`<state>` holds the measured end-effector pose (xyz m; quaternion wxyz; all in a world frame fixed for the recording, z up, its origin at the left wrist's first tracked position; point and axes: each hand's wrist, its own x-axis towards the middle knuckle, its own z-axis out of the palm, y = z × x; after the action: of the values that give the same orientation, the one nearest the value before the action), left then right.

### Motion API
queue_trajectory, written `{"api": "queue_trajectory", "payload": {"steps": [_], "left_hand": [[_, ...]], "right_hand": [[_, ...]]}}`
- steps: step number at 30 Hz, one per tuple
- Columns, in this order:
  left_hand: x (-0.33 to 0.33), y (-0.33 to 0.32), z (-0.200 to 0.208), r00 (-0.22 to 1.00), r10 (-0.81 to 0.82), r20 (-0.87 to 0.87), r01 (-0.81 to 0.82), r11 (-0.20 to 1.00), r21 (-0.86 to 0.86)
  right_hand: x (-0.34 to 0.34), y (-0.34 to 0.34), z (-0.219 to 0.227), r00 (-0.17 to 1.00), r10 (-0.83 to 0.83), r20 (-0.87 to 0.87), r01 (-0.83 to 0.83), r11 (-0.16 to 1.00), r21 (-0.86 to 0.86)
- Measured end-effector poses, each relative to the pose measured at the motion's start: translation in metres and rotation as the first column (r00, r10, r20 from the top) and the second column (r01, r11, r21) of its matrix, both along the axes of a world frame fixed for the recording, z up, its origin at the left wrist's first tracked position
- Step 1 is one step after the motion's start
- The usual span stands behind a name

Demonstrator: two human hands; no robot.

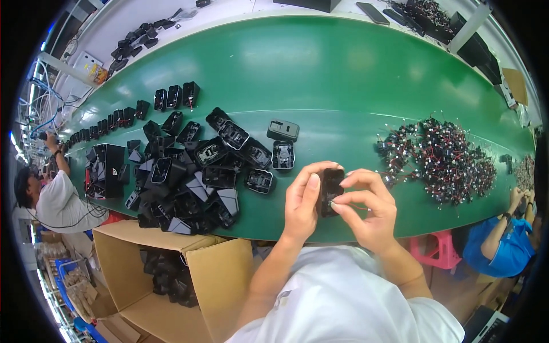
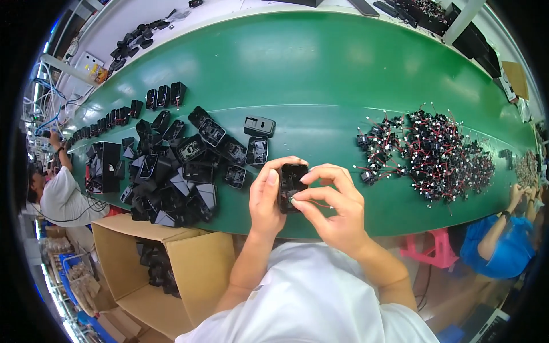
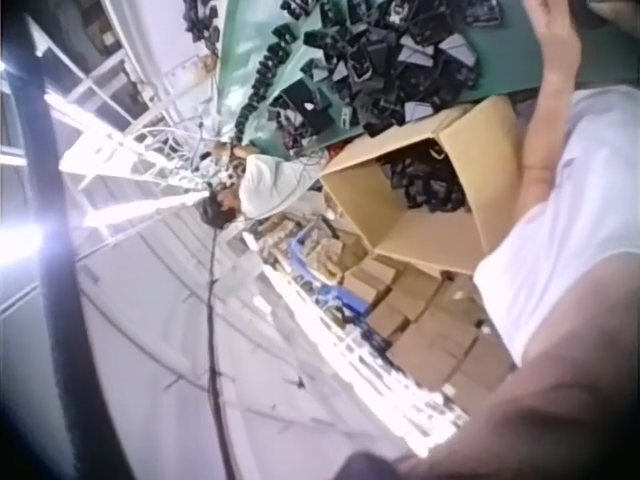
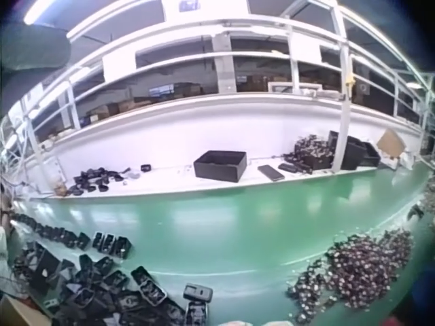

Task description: The person assembles electronic components by hand, inserting small parts into plastic housings at a factory workbench.

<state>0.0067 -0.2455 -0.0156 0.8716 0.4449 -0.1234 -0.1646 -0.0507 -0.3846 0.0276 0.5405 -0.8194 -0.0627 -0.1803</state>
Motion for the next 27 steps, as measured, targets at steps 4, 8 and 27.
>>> {"api": "queue_trajectory", "payload": {"steps": [4, 8, 27], "left_hand": [[-0.003, -0.004, -0.001, 0.993, 0.093, 0.075, -0.098, 0.993, 0.066], [-0.002, -0.009, -0.002, 0.976, 0.142, 0.166, -0.161, 0.982, 0.103], [-0.009, 0.063, -0.009, 0.558, 0.251, 0.791, -0.829, 0.214, 0.517]], "right_hand": [[-0.004, 0.010, -0.006, 0.996, -0.089, -0.015, 0.088, 0.996, -0.020], [-0.002, 0.007, -0.009, 0.996, -0.081, -0.020, 0.078, 0.991, -0.113], [0.229, 0.047, 0.015, 0.974, 0.196, 0.113, -0.132, 0.898, -0.421]]}}
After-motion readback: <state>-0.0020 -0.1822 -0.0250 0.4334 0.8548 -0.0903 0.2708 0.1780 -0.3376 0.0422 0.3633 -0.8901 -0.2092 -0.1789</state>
